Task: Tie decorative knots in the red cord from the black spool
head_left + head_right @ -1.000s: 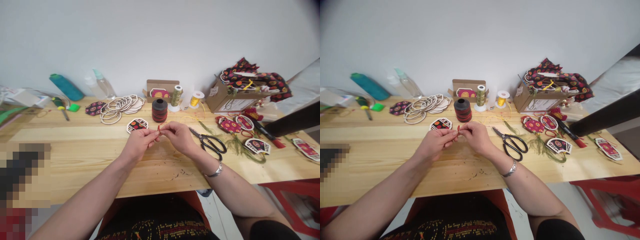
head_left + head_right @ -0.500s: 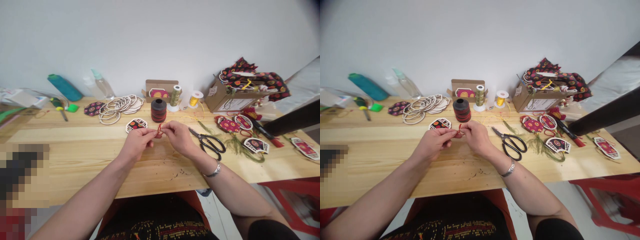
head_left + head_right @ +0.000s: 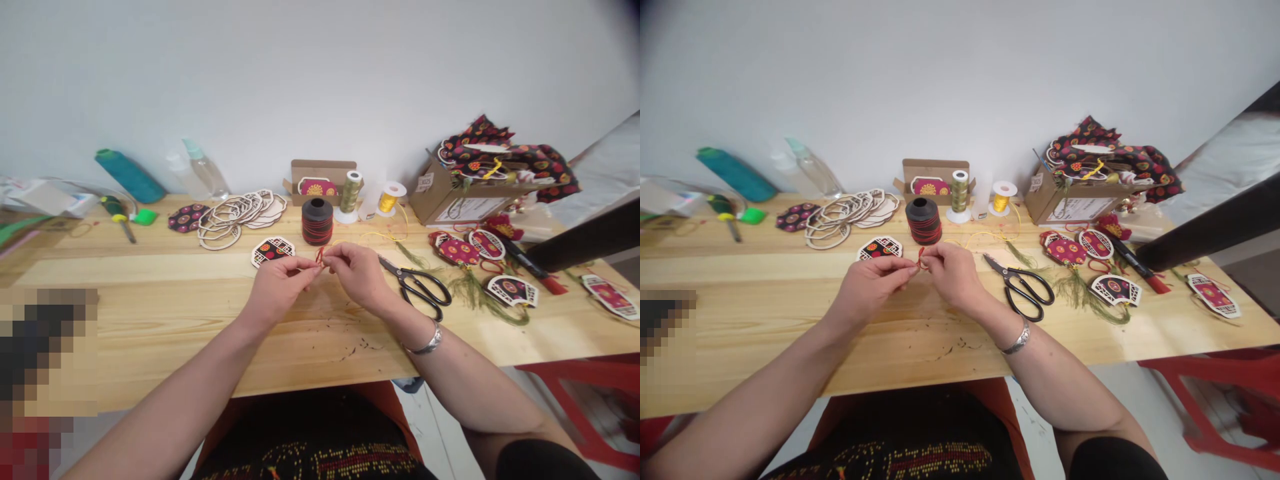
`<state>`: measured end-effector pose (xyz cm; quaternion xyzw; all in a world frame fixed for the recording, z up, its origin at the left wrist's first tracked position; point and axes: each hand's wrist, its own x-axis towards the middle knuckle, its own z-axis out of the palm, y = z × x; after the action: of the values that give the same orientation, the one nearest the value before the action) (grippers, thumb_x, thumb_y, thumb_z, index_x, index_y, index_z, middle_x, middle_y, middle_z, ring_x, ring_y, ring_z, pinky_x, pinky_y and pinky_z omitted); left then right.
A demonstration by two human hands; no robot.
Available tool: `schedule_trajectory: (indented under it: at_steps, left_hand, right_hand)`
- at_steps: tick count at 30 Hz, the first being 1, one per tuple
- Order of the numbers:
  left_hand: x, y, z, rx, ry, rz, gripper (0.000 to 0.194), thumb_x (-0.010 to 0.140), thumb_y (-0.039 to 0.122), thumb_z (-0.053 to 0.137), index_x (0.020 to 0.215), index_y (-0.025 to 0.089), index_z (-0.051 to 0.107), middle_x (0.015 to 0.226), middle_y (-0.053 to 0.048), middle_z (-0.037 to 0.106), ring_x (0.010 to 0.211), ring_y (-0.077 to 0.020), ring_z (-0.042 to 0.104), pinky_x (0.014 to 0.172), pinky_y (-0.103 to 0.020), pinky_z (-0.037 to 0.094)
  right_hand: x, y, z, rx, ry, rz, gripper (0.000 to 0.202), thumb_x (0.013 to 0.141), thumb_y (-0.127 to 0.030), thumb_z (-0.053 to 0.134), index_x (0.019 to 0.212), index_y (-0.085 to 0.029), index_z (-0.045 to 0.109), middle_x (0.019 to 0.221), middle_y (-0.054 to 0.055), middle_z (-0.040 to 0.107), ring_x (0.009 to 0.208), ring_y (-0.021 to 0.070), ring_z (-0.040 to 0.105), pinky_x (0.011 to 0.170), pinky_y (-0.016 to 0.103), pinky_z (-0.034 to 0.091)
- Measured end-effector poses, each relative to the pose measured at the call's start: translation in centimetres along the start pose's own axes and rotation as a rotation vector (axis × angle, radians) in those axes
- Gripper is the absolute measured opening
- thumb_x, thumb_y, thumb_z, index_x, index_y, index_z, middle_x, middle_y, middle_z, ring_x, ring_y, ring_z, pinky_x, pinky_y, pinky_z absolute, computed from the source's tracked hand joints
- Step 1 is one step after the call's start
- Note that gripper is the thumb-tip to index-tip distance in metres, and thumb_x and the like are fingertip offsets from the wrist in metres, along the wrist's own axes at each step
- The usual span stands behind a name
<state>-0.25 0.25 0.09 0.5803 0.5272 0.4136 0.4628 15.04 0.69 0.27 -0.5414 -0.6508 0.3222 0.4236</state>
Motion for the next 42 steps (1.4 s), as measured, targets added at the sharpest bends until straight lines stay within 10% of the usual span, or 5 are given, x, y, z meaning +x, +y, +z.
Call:
schedule_trajectory:
  at_steps: [9,18,31,37,42]
  left_hand:
    - [-0.7,-1.2,0.6,0.711,0.221,0.787,0.016,0.083,0.019,0.056,0.085,0.017,0.072,0.078,-0.004,0.069,0.067,-0.0119,0.062,0.06,-0.022,0.047]
    - [-1.0,-1.7,1.1,1.094,0.313,0.993,0.018,0.083,0.013,0.054,0.09,0.014,0.07,0.079,-0.006,0.07,0.063,-0.0155,0.06,0.054,-0.027,0.041]
    - [-1.2,-0.7,0.8,0.705,0.186,0.643,0.019,0.082,0.022,0.053,0.087,0.016,0.07,0.089,-0.009,0.069,0.068,-0.015,0.061,0.066,-0.027,0.046]
    - [-0.5,0.8,-0.1,0.0,0.042,-0.065,0.034,0.076,0.031,0.061,0.104,0.013,0.068,0.051,0.001,0.057,0.045,-0.0098,0.048,0.045,-0.022,0.036]
    - [-0.1,0.9,0.1,-0.361,-0.192,-0.205,0.04,0.066,0.024,0.07,0.105,0.014,0.069,0.079,-0.007,0.07,0.056,-0.011,0.059,0.041,-0.019,0.032]
  right_hand:
    - [0.2,0.0,0.4,0.258,-0.036,0.164,0.008,0.073,-0.016,0.056,0.066,-0.016,0.059,0.058,-0.003,0.058,0.054,0.0092,0.052,0.057,0.023,0.042]
    - [-0.2,0.7,1.7,0.26,0.035,0.17,0.006,0.075,-0.021,0.057,0.071,-0.017,0.059,0.07,0.0,0.062,0.067,0.0125,0.056,0.066,0.027,0.046]
    - [0.0,0.8,1.4,0.247,0.056,0.134,0.006,0.074,-0.021,0.054,0.069,-0.018,0.056,0.065,-0.001,0.058,0.065,0.0123,0.055,0.064,0.026,0.045]
    - [0.0,0.5,0.8,0.115,0.059,0.07,0.007,0.076,-0.018,0.053,0.07,-0.018,0.056,0.069,0.0,0.062,0.066,0.0126,0.056,0.067,0.027,0.044]
    - [-0.3,0.5,1.1,0.044,0.01,0.035,0.008,0.078,-0.015,0.052,0.073,-0.018,0.057,0.072,0.0,0.064,0.069,0.013,0.057,0.067,0.026,0.043]
